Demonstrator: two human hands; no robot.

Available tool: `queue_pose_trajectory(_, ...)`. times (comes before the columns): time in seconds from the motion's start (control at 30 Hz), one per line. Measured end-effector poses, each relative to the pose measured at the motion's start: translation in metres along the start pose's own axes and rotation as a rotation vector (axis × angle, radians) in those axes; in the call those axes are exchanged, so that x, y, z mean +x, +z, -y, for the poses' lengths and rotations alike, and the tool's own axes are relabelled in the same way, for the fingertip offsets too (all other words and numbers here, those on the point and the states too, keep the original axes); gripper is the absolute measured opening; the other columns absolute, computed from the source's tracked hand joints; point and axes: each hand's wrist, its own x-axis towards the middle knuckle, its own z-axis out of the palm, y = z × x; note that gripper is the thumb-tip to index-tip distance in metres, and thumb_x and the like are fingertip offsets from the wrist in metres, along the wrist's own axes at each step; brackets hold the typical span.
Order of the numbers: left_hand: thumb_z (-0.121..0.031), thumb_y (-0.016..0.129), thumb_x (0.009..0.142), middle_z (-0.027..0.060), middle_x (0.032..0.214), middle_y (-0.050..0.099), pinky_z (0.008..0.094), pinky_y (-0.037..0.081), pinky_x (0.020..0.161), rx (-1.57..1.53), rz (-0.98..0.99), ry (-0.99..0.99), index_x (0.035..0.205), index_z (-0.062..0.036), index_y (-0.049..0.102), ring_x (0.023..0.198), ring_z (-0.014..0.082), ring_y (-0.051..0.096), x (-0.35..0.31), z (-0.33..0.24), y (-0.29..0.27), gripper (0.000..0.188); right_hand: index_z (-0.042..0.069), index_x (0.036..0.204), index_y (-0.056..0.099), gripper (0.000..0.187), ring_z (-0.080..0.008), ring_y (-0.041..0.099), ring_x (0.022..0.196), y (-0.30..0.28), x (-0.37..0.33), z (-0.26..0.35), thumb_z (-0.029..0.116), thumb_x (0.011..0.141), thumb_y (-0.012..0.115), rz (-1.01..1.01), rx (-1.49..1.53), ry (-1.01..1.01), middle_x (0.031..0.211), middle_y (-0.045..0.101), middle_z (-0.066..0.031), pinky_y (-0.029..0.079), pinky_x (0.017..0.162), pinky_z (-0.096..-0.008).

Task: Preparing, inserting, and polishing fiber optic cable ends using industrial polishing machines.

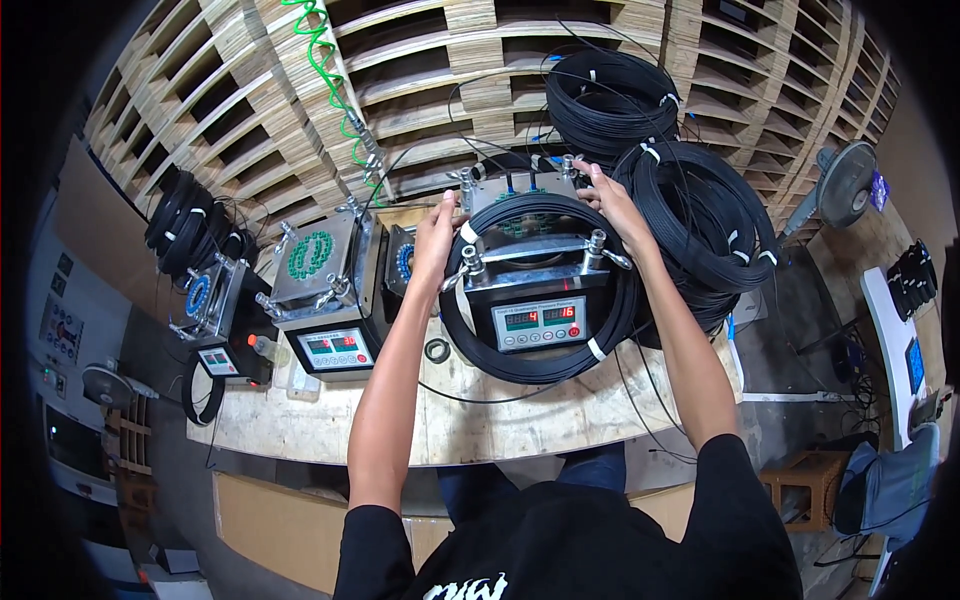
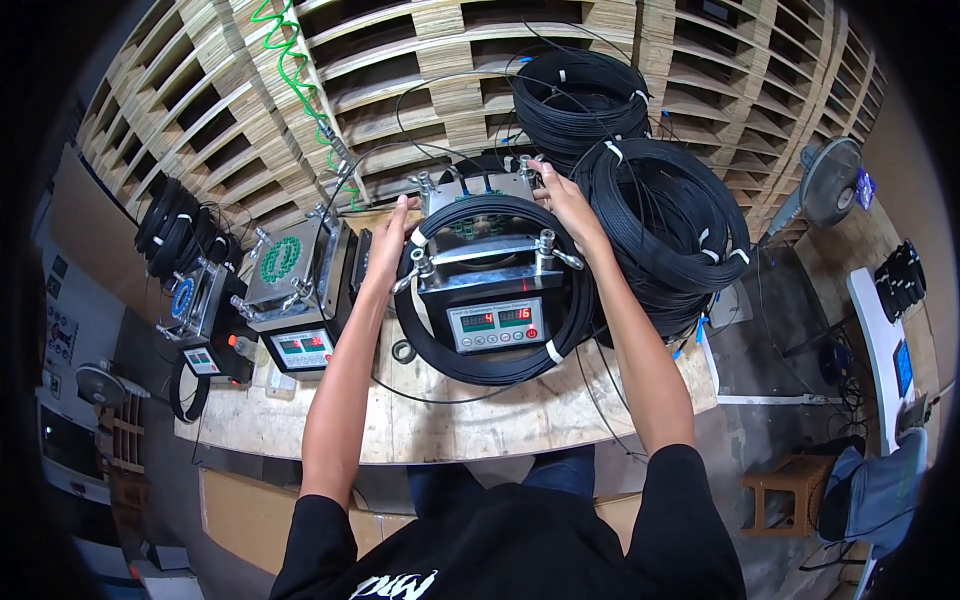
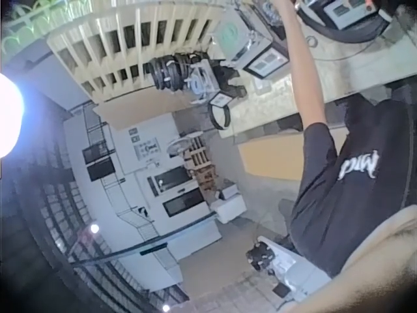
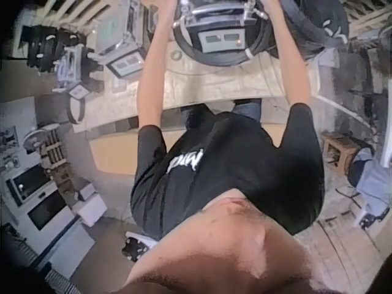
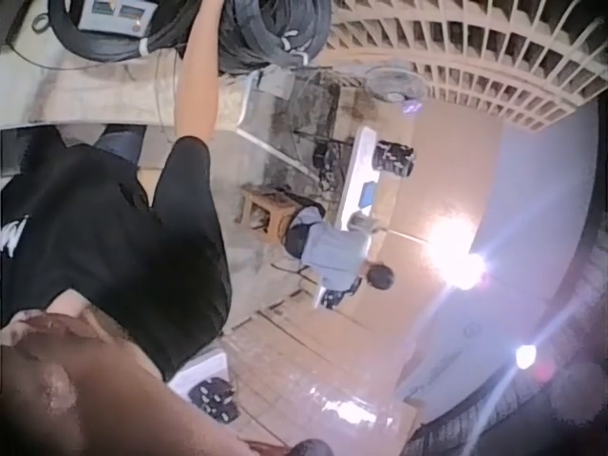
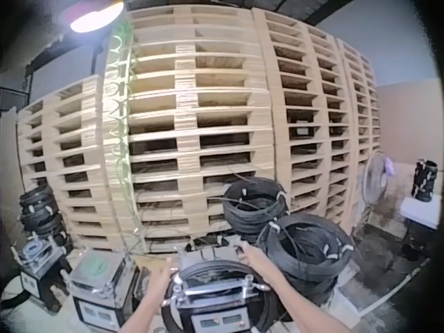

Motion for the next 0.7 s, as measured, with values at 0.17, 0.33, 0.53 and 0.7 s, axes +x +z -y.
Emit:
queue_pose_trajectory(0.17,-0.057,0.051,0.104,0.0191,0.115,0.07,0.0319,0.049,0.094,-0.039,0.127,-0.046,0.135,-0.0015,0.063,0.104,0.0205,0.064,-0.001,-0.004,-0.004,0.065,0.017,0.15,0.054,0.065,-0.0101,0.045,0.075,-0.003,0.006,-0.007,0.061,0.107,0.035,0.016,-0.075,0.016,0.092,0.058,-0.0054,0.043,0.079,-0.0235)
queue_pose_trajectory(0.33,-0.056,0.05,0.105,0.0166,0.111,0.071,0.0302,0.05,0.088,0.043,0.032,-0.058,0.128,-0.0014,0.069,0.098,0.0179,0.065,0.003,-0.001,-0.004,0.062,0.018,0.15,0.054,0.065,-0.0106,0.05,0.08,-0.007,0.01,-0.01,0.062,0.107,0.034,0.062,-0.076,0.041,0.092,0.061,-0.006,0.044,0.082,-0.0255)
queue_pose_trajectory(0.53,-0.052,0.049,0.106,0.0136,0.106,0.072,0.028,0.052,0.077,0.003,-0.042,0.022,0.128,-0.0006,0.068,0.083,0.0162,0.067,0.008,0.012,-0.009,0.059,0.022,0.152,0.052,0.067,-0.0138,0.06,0.088,-0.001,0.007,-0.001,0.065,0.106,0.03,0.081,-0.044,0.081,0.111,0.071,-0.0178,0.046,0.089,-0.0269)
queue_pose_trajectory(0.7,-0.052,0.048,0.107,0.015,0.111,0.071,0.0286,0.052,0.082,-0.096,0.031,-0.022,0.136,-0.0013,0.062,0.094,0.0169,0.067,0.004,0.006,0.0,0.06,0.015,0.151,0.051,0.067,-0.0121,0.055,0.076,-0.004,0.009,-0.006,0.061,0.108,0.031,0.015,-0.006,0.058,0.106,0.069,-0.0168,0.048,0.075,-0.025)
